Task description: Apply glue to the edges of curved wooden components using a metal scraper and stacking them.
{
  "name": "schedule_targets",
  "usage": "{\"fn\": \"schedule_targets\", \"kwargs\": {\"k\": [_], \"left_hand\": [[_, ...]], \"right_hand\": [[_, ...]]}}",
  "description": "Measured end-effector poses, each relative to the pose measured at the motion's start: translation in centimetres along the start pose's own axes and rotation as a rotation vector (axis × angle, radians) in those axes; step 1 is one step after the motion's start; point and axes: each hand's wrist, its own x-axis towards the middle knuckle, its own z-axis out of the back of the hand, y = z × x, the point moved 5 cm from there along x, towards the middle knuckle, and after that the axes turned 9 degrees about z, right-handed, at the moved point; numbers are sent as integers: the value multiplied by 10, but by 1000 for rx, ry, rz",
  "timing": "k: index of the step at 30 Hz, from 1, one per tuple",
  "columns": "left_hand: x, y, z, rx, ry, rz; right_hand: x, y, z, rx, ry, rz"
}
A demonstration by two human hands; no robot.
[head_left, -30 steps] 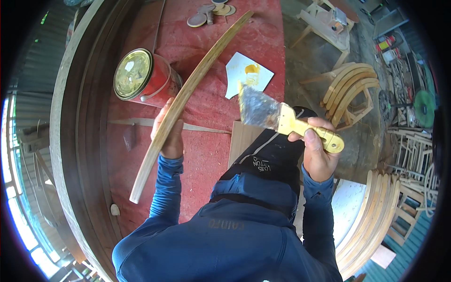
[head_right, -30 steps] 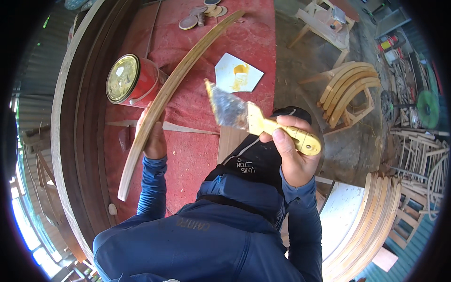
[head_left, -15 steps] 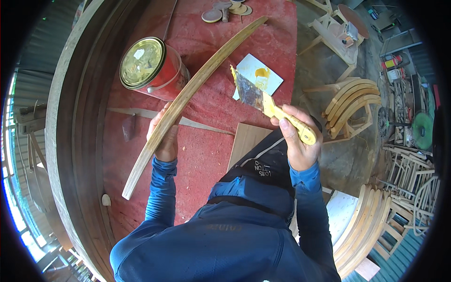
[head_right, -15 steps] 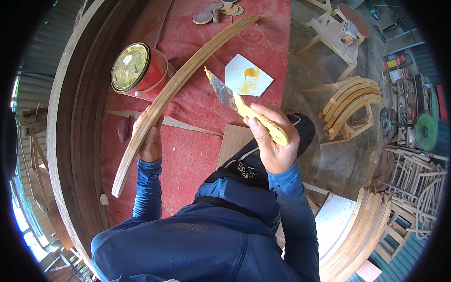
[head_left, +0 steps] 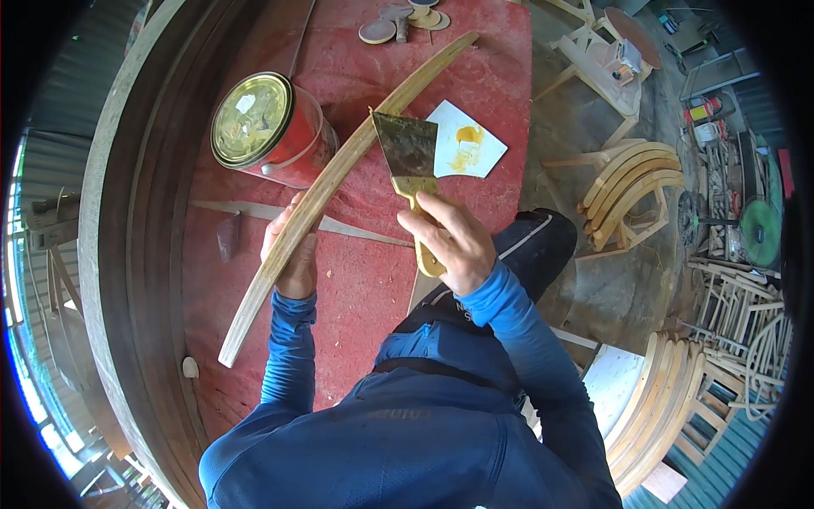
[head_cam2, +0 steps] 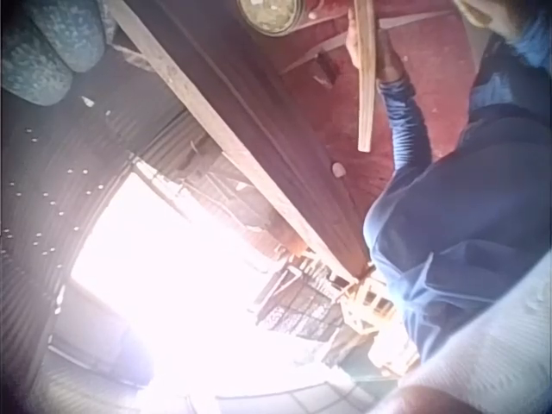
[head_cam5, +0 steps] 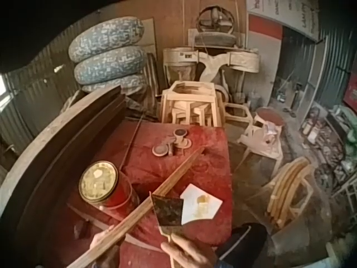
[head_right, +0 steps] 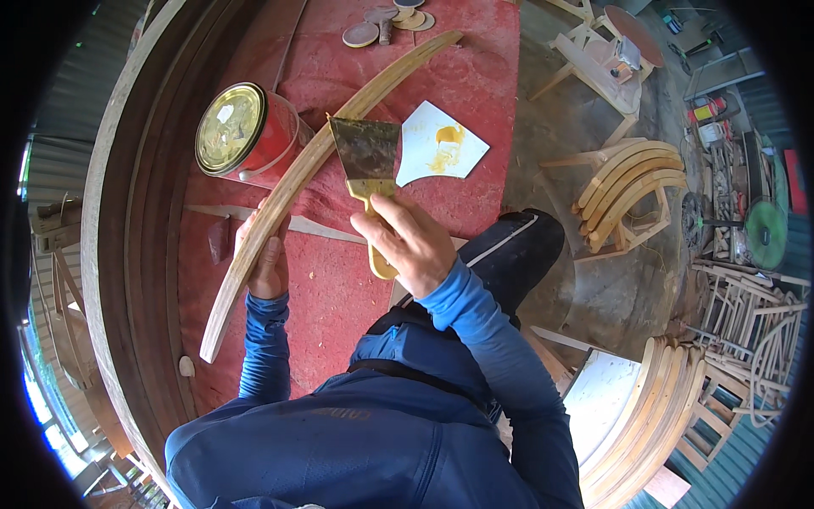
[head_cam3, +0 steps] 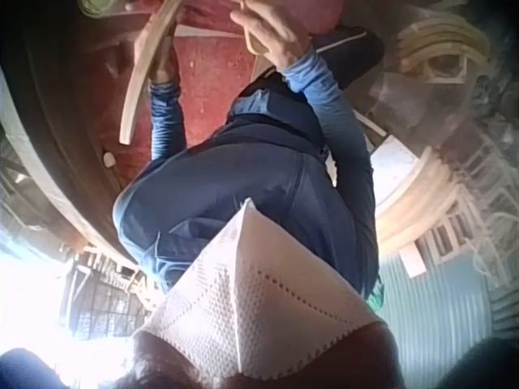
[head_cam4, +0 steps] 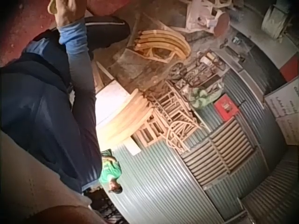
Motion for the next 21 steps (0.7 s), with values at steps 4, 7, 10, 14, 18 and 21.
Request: {"fn": "schedule_targets", "kwargs": {"k": [4, 7, 10, 14, 18, 21], "left_hand": [[-4, 0, 1, 22, 38, 2], [-2, 0, 1, 10, 26, 4], [0, -3, -3, -3, 37, -8], [-2, -2, 1, 43, 50, -2], [-3, -2, -2, 64, 16, 11], [-3, -3, -5, 53, 3, 16]], "right_hand": [[1, 9, 18, 19, 33, -24], [1, 15, 33, 75, 42, -70], [5, 12, 51, 177, -48, -165], [23, -4, 75, 136, -126, -206], [28, -14, 64, 95, -65, -146], [22, 3, 58, 77, 23, -123]]}}
